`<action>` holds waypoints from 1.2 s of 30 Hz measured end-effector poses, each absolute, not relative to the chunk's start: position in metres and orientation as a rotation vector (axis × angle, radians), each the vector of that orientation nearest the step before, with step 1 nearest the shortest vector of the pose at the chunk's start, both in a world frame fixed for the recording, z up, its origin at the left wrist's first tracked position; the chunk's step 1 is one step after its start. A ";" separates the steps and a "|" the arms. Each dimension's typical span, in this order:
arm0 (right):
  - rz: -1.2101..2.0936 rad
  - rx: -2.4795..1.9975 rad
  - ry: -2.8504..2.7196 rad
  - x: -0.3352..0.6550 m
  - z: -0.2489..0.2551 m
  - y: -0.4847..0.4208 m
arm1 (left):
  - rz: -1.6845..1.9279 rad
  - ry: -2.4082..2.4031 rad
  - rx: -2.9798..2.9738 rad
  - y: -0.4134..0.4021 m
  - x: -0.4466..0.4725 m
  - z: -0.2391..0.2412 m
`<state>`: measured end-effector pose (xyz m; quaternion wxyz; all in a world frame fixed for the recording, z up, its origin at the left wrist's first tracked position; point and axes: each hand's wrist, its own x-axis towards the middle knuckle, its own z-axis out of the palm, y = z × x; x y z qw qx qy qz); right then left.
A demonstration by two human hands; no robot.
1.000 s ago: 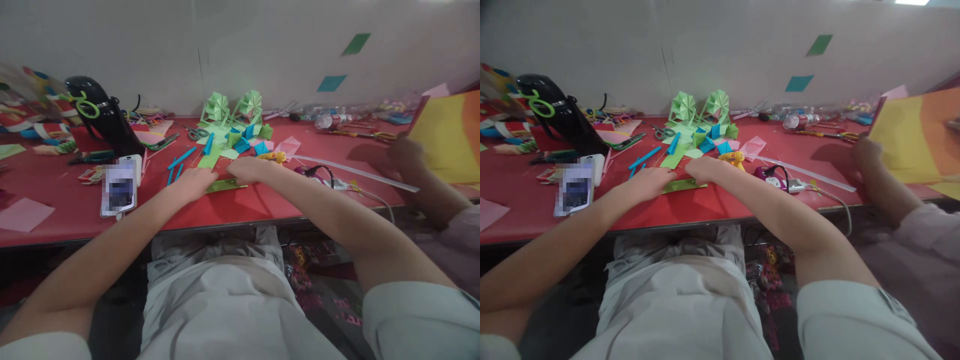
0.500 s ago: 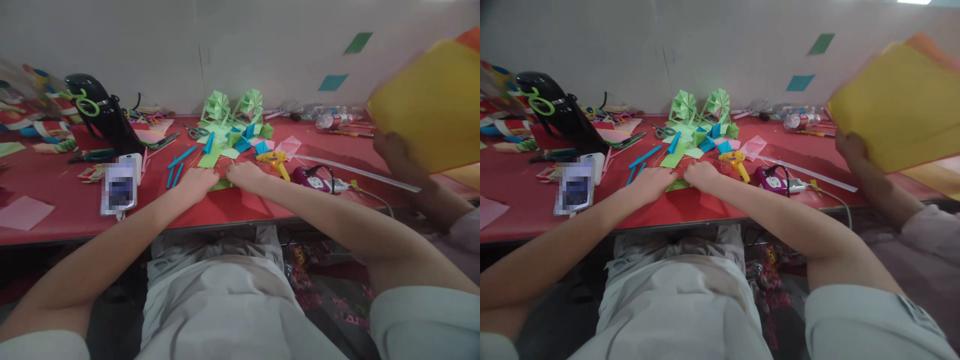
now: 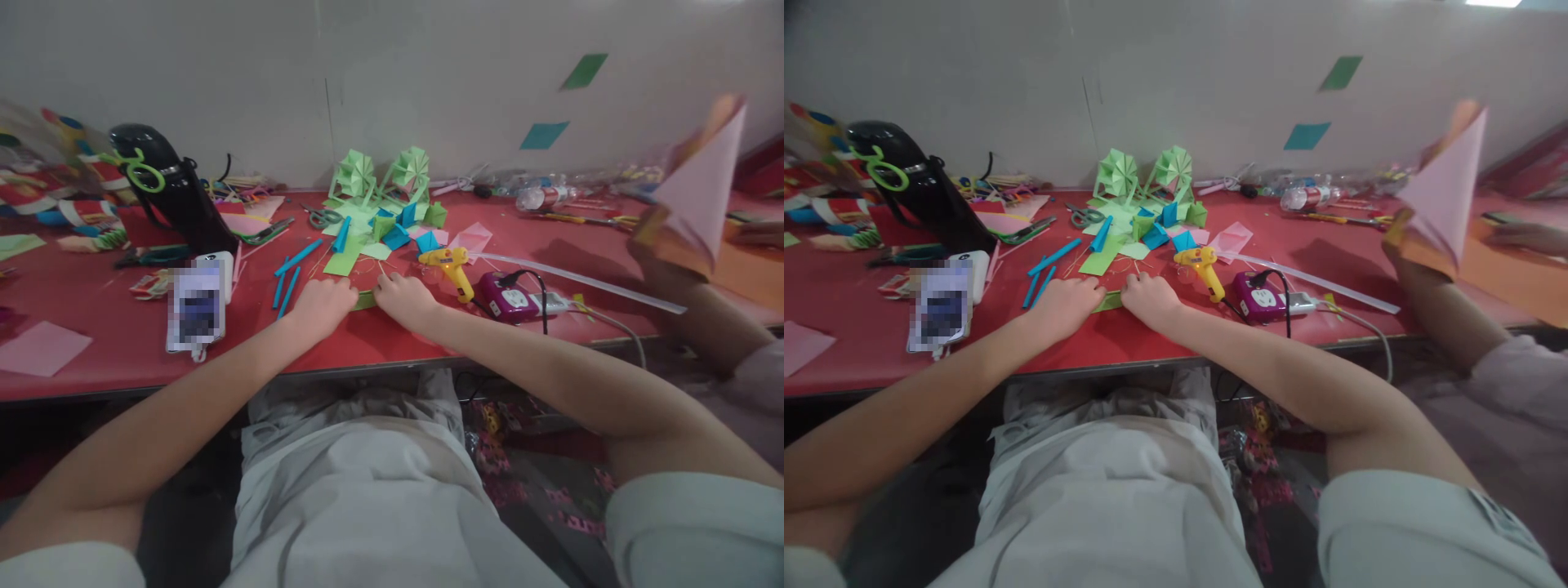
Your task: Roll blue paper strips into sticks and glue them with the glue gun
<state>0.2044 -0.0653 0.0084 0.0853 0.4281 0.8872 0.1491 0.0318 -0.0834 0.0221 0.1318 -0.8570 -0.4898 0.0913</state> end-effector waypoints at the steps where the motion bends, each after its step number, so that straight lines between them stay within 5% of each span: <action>1: 0.444 1.258 2.653 0.205 0.010 -0.064 | 0.269 -1.431 -2.489 -0.083 0.032 0.022; 36: 0.378 1.072 2.665 0.210 0.029 -0.041 | 0.309 -1.405 -2.554 -0.060 0.026 0.029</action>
